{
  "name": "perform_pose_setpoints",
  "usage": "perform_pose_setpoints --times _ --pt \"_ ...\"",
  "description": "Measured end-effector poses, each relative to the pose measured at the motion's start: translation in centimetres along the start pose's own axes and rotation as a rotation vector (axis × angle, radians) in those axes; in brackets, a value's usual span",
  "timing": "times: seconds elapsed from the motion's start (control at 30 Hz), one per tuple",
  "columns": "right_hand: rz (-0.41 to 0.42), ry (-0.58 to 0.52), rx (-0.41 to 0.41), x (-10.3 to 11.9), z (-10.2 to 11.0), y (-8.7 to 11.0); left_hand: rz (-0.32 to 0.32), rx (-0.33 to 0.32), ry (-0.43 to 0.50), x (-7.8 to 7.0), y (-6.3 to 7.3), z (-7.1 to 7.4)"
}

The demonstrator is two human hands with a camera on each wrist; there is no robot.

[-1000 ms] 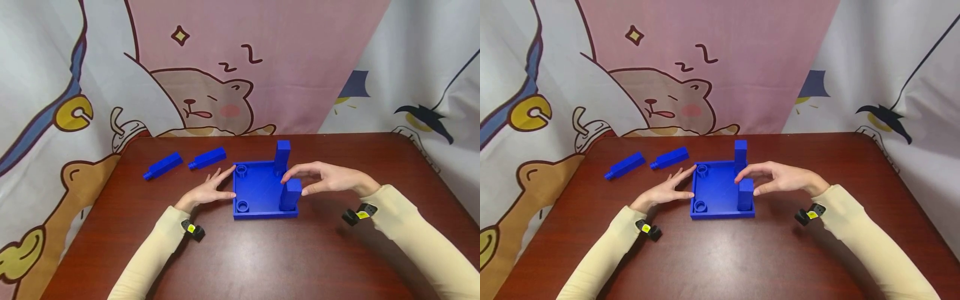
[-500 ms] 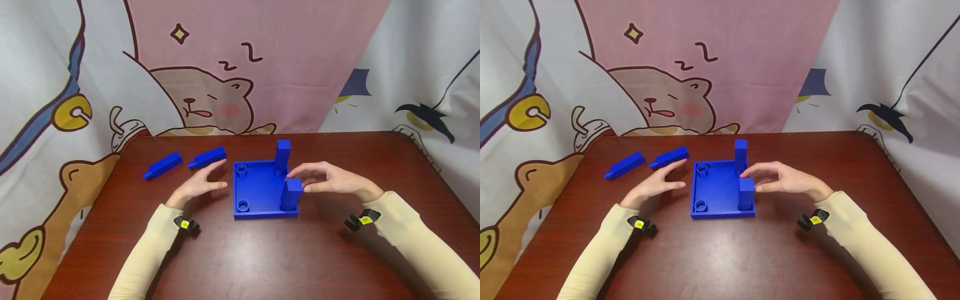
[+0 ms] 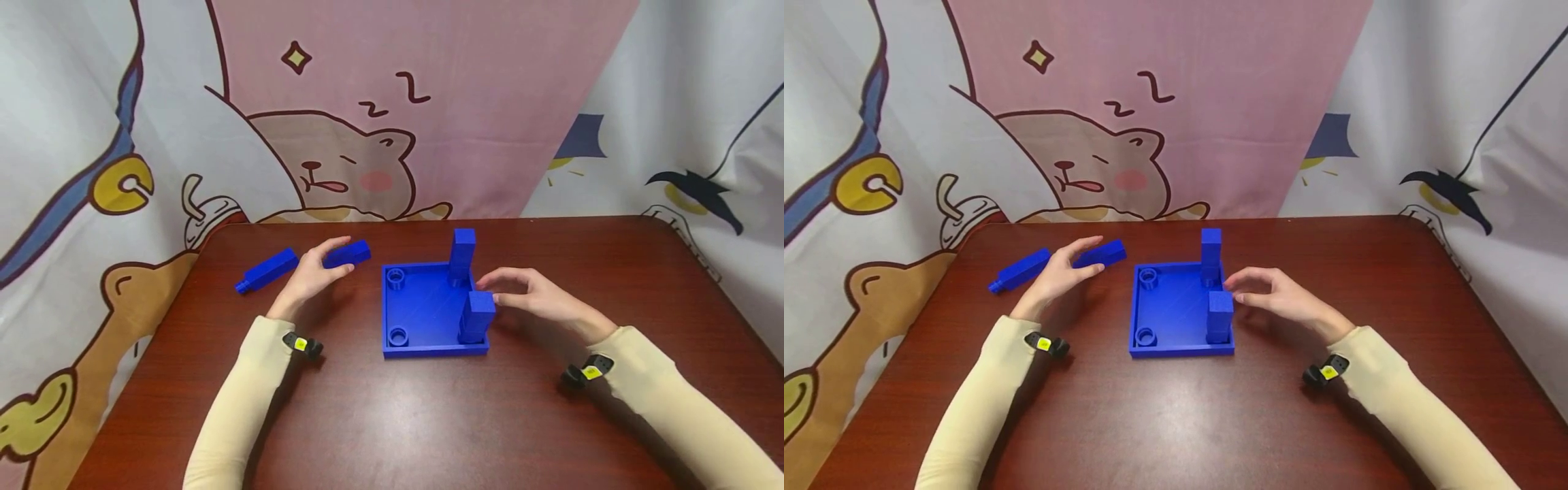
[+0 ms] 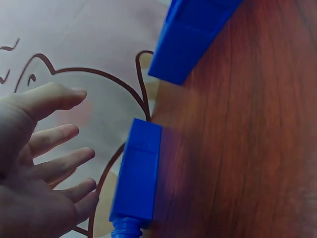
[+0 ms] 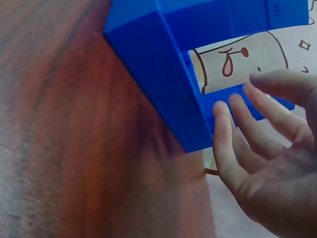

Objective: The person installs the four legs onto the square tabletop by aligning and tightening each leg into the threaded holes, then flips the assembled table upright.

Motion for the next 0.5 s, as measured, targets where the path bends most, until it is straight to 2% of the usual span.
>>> perform_pose_setpoints --times 0.17,0.3,0.5 --pt "-0.06 -0.083 -0.017 -1.4 -0.3 -0.3 0.001 -0.028 -0.065 1.0 -1.1 0.2" --pt "-0.081 -0.11 -0.028 -2.1 -0.7 -0.7 0.004 -0.018 -0.08 1.5 -1.8 -0.2" --pt "-0.11 -0.115 -0.043 -3.1 -1.3 -1.3 0.063 -0.006 -0.089 2.5 -2.4 -0.9"
Point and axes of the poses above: each hand's wrist, its own y-axis away from the middle knuckle, its own z-axis out of the back of the hand, x = y × z, the point moved 9 cm from there along -y, towards the middle knuckle, and after that the axes turned 15 degrees about -z, right-handed, at the moved point
